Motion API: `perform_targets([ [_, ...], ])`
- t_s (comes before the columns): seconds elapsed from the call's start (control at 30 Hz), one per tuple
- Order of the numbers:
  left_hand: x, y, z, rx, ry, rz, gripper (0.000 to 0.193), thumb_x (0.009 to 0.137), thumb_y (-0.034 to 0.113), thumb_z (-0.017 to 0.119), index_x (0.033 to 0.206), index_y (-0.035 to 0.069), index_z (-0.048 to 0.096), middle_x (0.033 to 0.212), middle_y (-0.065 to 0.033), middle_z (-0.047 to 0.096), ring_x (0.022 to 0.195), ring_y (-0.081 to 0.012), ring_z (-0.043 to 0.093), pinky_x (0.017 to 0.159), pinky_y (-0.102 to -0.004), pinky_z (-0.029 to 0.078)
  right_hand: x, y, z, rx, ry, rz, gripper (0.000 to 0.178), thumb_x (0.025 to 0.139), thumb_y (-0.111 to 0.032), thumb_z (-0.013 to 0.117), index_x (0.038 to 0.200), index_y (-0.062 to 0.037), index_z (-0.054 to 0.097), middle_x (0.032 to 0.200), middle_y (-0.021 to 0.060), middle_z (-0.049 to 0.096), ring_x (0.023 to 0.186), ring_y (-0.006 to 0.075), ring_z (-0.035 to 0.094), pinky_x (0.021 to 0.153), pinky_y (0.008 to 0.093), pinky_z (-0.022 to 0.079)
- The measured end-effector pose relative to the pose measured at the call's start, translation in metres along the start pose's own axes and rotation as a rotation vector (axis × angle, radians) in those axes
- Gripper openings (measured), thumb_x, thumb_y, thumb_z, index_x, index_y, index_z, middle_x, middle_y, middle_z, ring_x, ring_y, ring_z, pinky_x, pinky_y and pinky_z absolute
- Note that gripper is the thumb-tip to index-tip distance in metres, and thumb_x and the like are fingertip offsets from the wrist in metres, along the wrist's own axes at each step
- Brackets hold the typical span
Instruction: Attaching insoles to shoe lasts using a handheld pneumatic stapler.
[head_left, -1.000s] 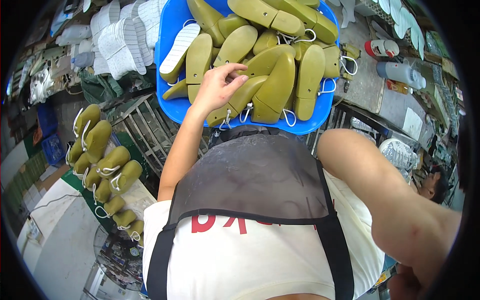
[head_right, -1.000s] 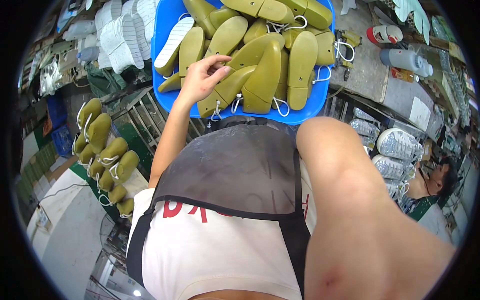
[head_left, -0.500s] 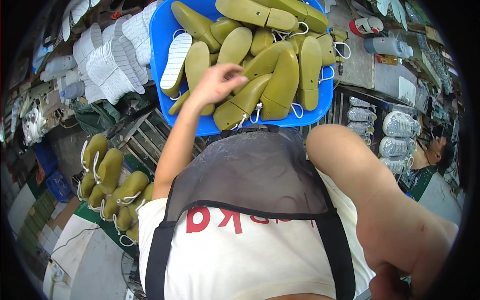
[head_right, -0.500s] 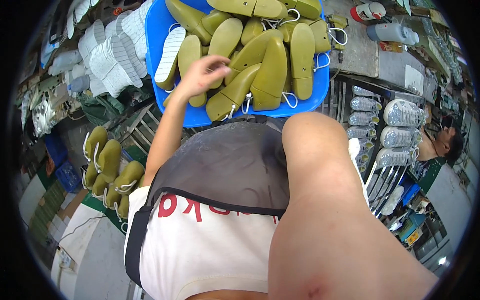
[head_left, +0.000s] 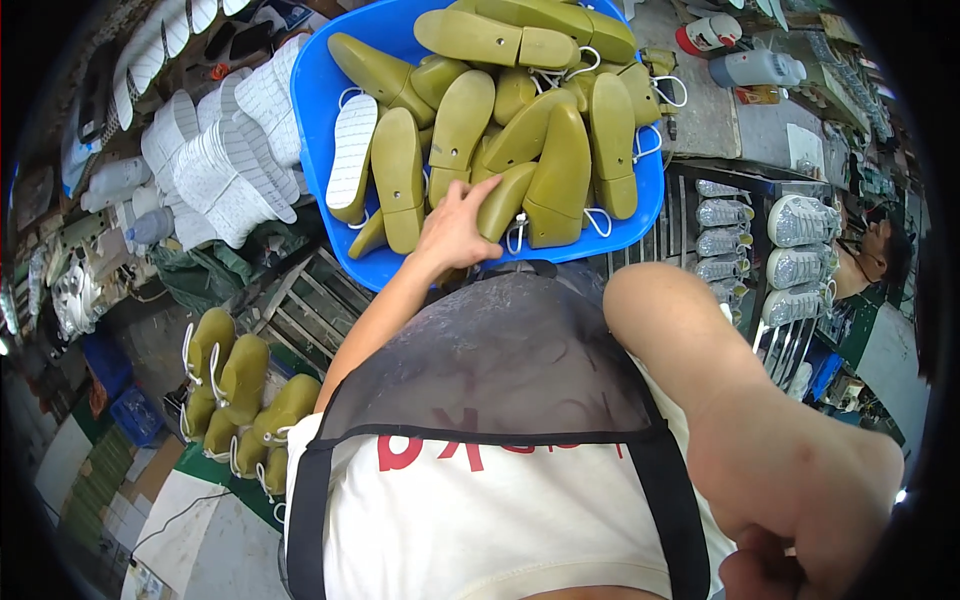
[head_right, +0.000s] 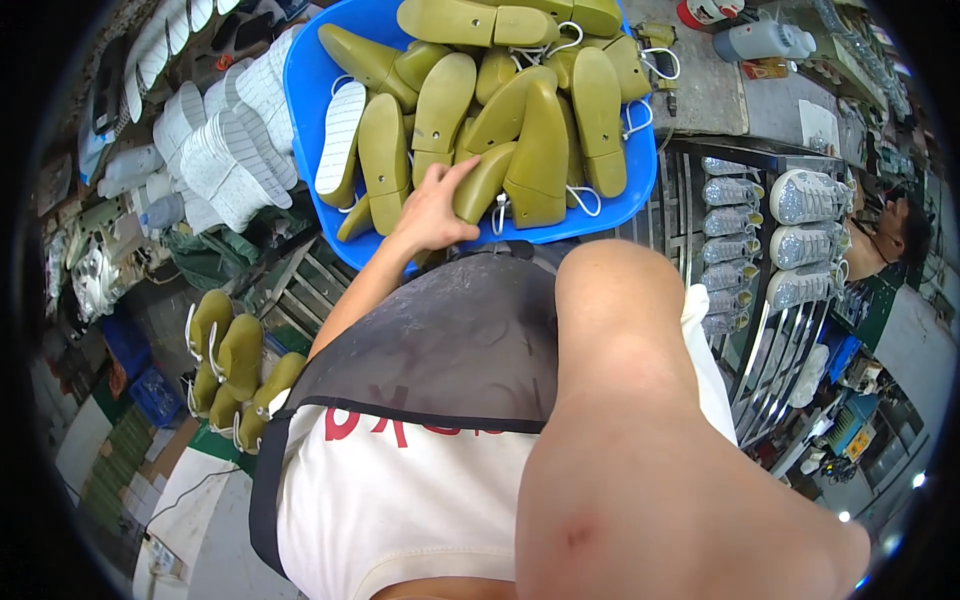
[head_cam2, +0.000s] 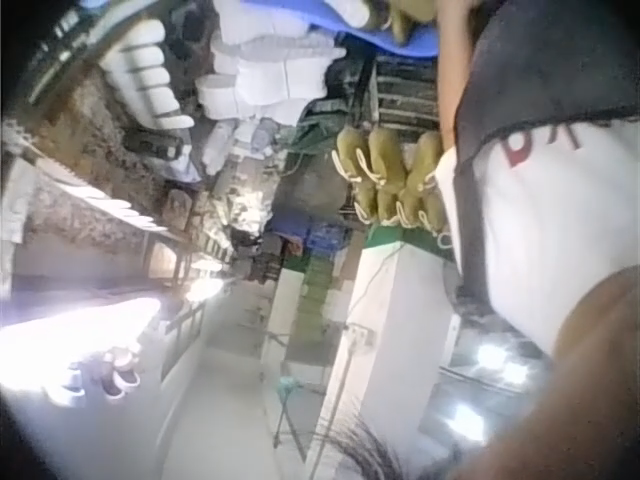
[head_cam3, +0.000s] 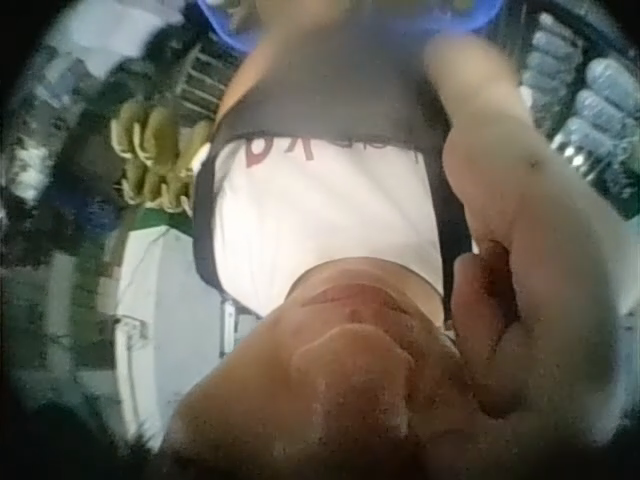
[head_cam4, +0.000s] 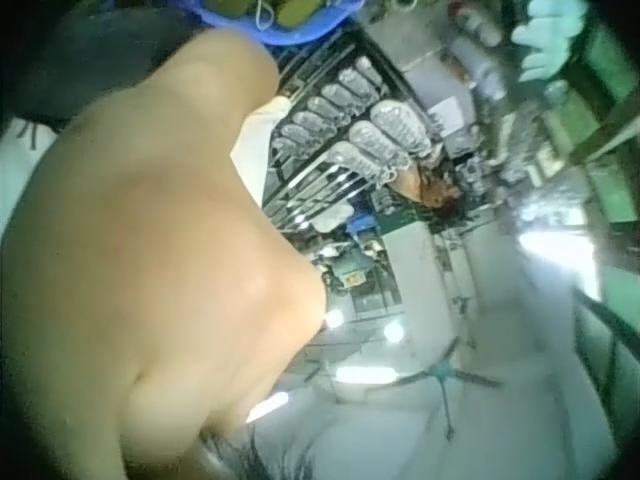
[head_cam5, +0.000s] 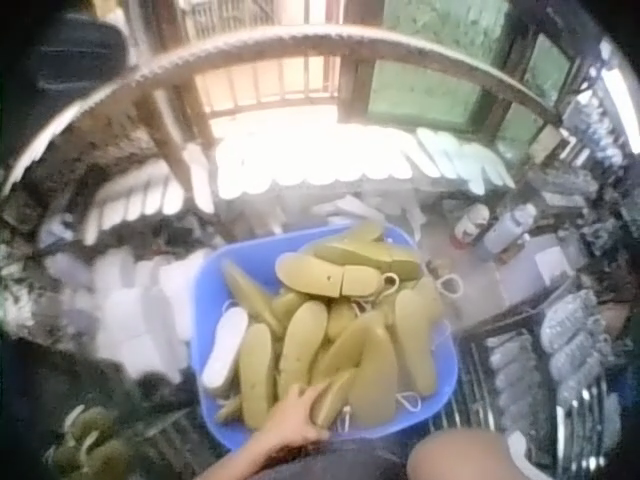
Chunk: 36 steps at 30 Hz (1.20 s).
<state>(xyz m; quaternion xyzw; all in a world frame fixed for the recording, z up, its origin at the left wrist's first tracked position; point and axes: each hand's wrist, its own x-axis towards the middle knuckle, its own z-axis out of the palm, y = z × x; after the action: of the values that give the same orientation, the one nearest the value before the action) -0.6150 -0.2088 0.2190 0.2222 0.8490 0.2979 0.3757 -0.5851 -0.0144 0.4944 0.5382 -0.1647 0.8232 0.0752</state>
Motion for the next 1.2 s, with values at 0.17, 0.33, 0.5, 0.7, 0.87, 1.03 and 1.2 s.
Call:
perform_targets([
  [0.17,0.005,-0.022,-0.053,-0.184,0.131,0.216,0.087,0.053,0.022,0.076,0.134,0.008,0.046,0.106,-0.0162,0.050,0.097,-0.0289,0.054,0.084,-0.0370,0.046,0.005,0.010,0.003,-0.031,-0.021,-0.013,0.014,0.068,0.011,0.062,0.059,0.0004,0.063,0.055,0.0097,0.059,0.052,0.0209,0.060,0.061,0.0286,0.053],
  [0.33,0.009,0.012,-0.093,-0.306,0.414,-0.004,0.075,0.064,0.031,0.075,0.130,0.005,0.050,0.110,-0.0203,0.051,0.101,-0.0326,0.053,0.085,-0.0380,0.047,-0.003,-0.028,0.000,-0.052,-0.036,-0.030,0.015,0.068,0.011,0.062,0.058,-0.0001,0.063,0.056,0.0095,0.060,0.053,0.0208,0.060,0.061,0.0281,0.052],
  [0.5,0.036,0.034,-0.073,0.323,0.636,0.030,0.059,0.079,0.039,0.069,0.121,0.001,0.056,0.121,-0.0258,0.050,0.107,-0.0391,0.051,0.096,-0.0422,0.041,-0.011,-0.067,-0.019,-0.090,-0.055,-0.032,0.016,0.068,0.011,0.062,0.058,-0.0007,0.063,0.056,0.0092,0.060,0.053,0.0206,0.060,0.061,0.0276,0.052],
  [0.7,0.120,0.079,-0.035,-0.596,0.426,0.188,0.042,0.084,0.028,0.065,0.113,-0.002,0.062,0.101,-0.0157,0.067,0.092,-0.0218,0.064,0.082,-0.0318,0.050,-0.021,-0.122,-0.033,-0.043,-0.062,-0.034,0.016,0.069,0.011,0.063,0.058,-0.0013,0.062,0.057,0.0090,0.060,0.054,0.0204,0.060,0.061,0.0270,0.051],
  [0.87,0.179,0.101,-0.026,-0.616,0.542,0.032,0.030,0.084,0.023,0.065,0.101,-0.002,0.062,0.089,-0.0090,0.067,0.082,-0.0177,0.063,0.077,-0.0295,0.049,-0.038,-0.179,-0.067,-0.046,-0.037,-0.021,0.017,0.069,0.011,0.063,0.058,-0.0018,0.062,0.057,0.0088,0.061,0.054,0.0203,0.060,0.061,0.0266,0.051],
  [1.03,0.140,0.115,-0.002,0.070,0.434,0.184,0.017,0.074,0.018,0.066,0.081,0.004,0.062,0.084,-0.0094,0.063,0.083,-0.0301,0.059,0.077,-0.0410,0.048,-0.174,-0.133,-0.146,-1.114,0.882,0.712,0.008,0.080,-0.004,0.063,0.087,-0.0023,0.062,0.078,0.0030,0.056,0.067,0.0155,0.052,0.069,0.0337,0.048],
  [1.2,0.122,0.112,0.009,0.494,0.508,0.199,0.012,0.065,0.010,0.063,0.076,0.008,0.066,0.084,-0.0098,0.063,0.091,-0.0288,0.055,0.081,-0.0372,0.046,-0.310,-0.078,-0.140,-1.759,0.459,1.306,0.085,0.067,-0.019,0.078,0.140,-0.0088,0.035,0.138,0.0216,0.034,0.118,0.0356,0.049,0.089,0.0419,0.049],
])
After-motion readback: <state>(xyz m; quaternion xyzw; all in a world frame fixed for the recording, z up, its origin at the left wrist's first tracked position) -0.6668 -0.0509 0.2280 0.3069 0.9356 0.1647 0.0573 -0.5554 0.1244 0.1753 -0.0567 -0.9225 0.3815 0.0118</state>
